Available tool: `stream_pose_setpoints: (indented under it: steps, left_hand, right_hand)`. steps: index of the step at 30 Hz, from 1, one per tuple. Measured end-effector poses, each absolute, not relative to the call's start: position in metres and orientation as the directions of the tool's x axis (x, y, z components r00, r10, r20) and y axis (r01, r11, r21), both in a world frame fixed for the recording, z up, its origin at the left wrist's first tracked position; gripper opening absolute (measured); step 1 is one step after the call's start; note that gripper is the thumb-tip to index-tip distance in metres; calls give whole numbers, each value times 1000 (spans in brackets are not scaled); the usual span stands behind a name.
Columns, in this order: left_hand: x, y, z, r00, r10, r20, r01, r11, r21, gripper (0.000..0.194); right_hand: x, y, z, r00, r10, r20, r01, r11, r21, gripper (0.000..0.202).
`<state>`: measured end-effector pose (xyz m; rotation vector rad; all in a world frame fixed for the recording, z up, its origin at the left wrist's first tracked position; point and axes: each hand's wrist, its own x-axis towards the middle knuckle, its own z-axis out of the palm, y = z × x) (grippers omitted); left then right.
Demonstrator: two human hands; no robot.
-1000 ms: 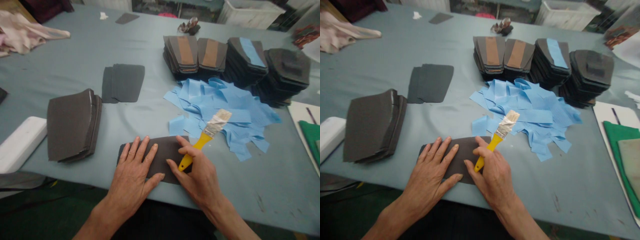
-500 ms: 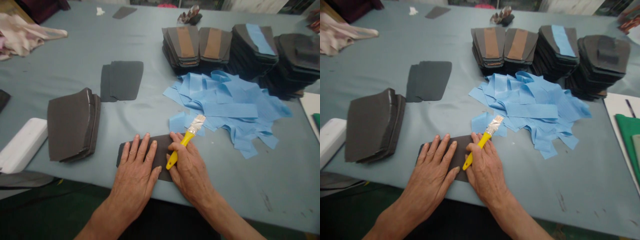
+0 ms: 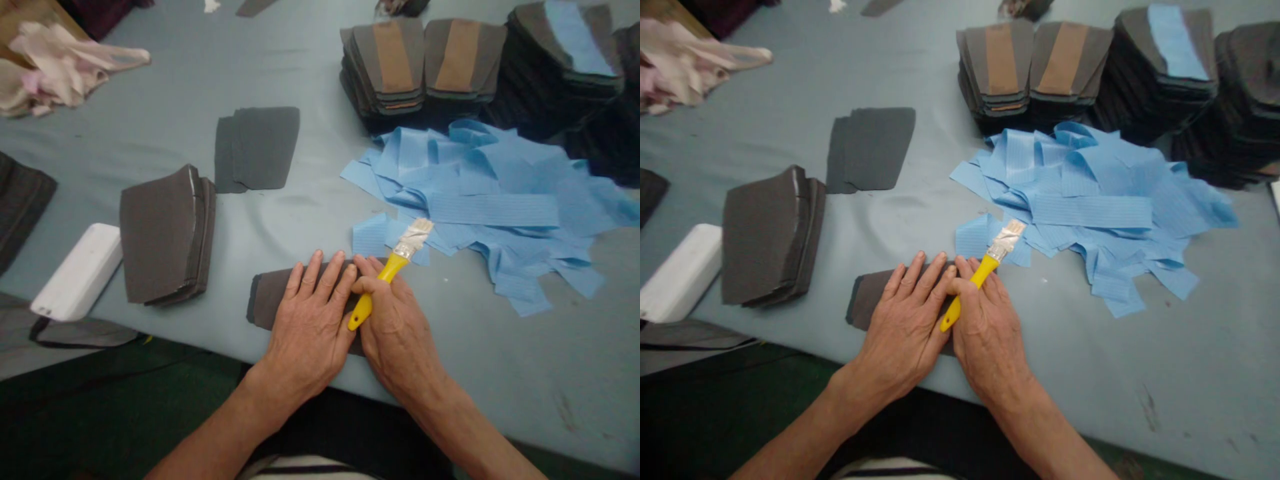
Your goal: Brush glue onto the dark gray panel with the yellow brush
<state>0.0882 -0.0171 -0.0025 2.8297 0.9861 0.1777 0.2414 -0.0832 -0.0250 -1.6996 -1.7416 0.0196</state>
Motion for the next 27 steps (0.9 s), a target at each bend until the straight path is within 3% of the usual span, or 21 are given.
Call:
stream_pose_setpoints:
  steps: [12,20,27]
  left_hand:
    - [75,-14,-3,765,640,63,622,-761,183,65]
    - [55,-7,-6,725,677,126,655,-734,179,71]
    - [55,-2,-21,744,598,297,619,-784,28,62]
  right_hand:
    - [248,-86,-26,13,887,461,903,188,-387,22]
    - [244,-85,-23,37,908,416,900,151,-410,18]
    - [237,-83,-15,83,858,506,935,109,-339,17]
